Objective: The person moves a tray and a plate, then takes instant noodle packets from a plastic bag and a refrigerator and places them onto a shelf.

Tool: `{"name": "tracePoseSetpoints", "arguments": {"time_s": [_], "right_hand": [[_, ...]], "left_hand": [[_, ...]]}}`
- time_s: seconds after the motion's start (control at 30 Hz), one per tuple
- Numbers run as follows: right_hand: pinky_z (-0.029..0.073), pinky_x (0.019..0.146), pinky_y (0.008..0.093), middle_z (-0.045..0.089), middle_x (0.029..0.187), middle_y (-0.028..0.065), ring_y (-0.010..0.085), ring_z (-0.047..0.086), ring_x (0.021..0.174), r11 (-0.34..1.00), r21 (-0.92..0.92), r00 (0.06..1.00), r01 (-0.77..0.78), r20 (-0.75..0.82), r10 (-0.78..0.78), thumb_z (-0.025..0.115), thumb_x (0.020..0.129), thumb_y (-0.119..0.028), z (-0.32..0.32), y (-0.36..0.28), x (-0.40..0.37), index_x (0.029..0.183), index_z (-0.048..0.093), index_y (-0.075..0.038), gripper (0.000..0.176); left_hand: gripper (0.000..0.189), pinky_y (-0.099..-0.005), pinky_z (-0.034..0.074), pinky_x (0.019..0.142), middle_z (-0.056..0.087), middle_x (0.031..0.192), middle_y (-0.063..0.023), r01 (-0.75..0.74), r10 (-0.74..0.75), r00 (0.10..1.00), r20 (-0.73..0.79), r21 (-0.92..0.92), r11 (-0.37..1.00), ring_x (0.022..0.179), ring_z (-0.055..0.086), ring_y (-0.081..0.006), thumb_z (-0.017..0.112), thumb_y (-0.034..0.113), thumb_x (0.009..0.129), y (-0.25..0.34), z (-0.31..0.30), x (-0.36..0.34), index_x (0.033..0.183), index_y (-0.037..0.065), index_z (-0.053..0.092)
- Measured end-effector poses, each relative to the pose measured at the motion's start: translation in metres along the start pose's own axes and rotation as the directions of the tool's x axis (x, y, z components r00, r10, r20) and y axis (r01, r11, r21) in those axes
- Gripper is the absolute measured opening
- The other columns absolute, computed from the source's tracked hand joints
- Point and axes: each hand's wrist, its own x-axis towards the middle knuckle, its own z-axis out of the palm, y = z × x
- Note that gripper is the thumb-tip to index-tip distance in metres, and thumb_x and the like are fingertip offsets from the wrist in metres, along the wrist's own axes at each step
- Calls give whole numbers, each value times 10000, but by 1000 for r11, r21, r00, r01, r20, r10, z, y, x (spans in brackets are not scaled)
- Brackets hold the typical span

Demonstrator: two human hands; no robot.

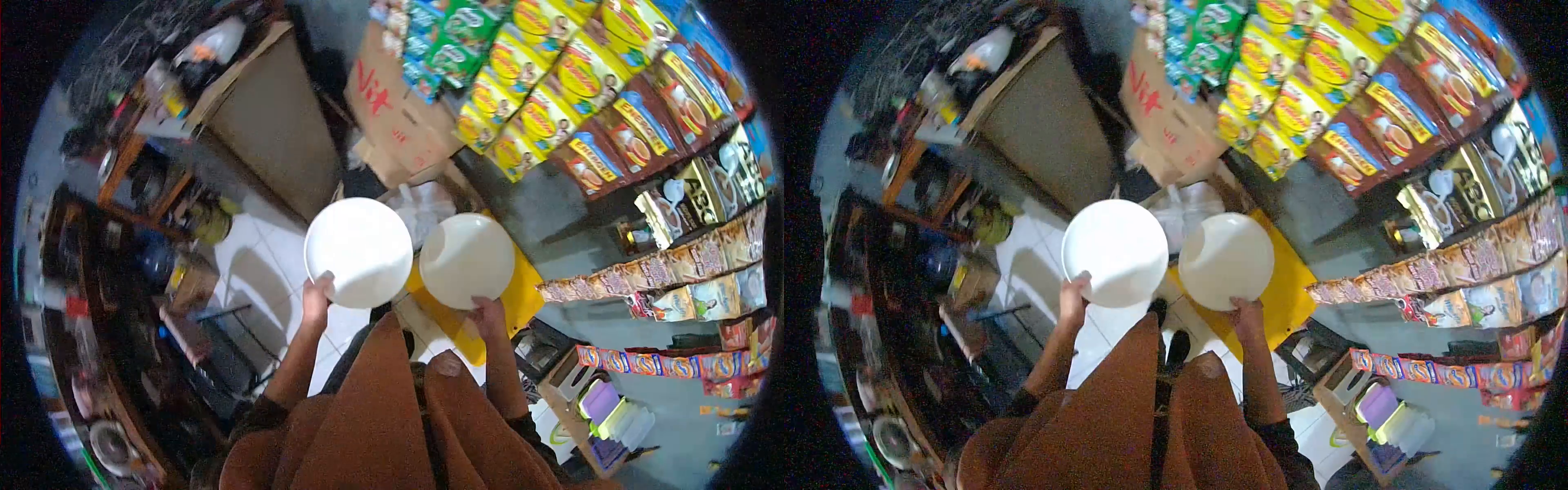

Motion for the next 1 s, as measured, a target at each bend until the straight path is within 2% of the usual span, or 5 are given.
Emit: {"name": "tracePoseSetpoints", "arguments": {"time_s": [0.13,0.3,0.7,0.8,1.0], "right_hand": [[531,626,382,543,997,137,258,585,830,952,-222,978,210,39,-207,519,719,-40,34,-2,-7,1151,383,11,456],[514,712,384,492,1078,134,259,536,947,961,-230,931,150,359,-60,507,734,-7,71,-20,-12,1202,346,2,495],[503,716,352,506,1060,154,253,554,908,904,-422,839,-70,466,282,503,762,-34,269,73,-100,1153,390,51,416],[483,724,331,526,1025,147,251,559,886,898,-439,664,-11,669,335,504,750,-24,311,118,-130,1123,431,53,388],[486,749,362,515,1030,155,281,553,897,732,-676,542,-82,586,602,489,754,-13,386,198,-153,1130,429,53,387]], "left_hand": [[328,-306,453,627,553,850,-85,16,-37,978,-206,-104,994,745,542,-182,465,197,750,15,-38,-30,987,-28,497],[325,-332,454,654,536,898,-109,-74,-29,910,-414,-230,970,802,534,-199,478,189,739,16,-87,-59,989,-18,497],[384,-399,442,789,484,981,-131,-215,-151,772,-617,-478,852,901,510,-244,420,98,703,33,-223,-158,1065,-28,407],[377,-392,449,785,490,972,-131,-273,-201,675,-710,-494,826,879,520,-245,403,79,711,28,-265,-190,1072,-28,407],[394,-385,465,776,491,986,-147,-455,-256,473,-843,-482,749,889,525,-242,390,63,721,5,-327,-236,1106,-20,395]]}}
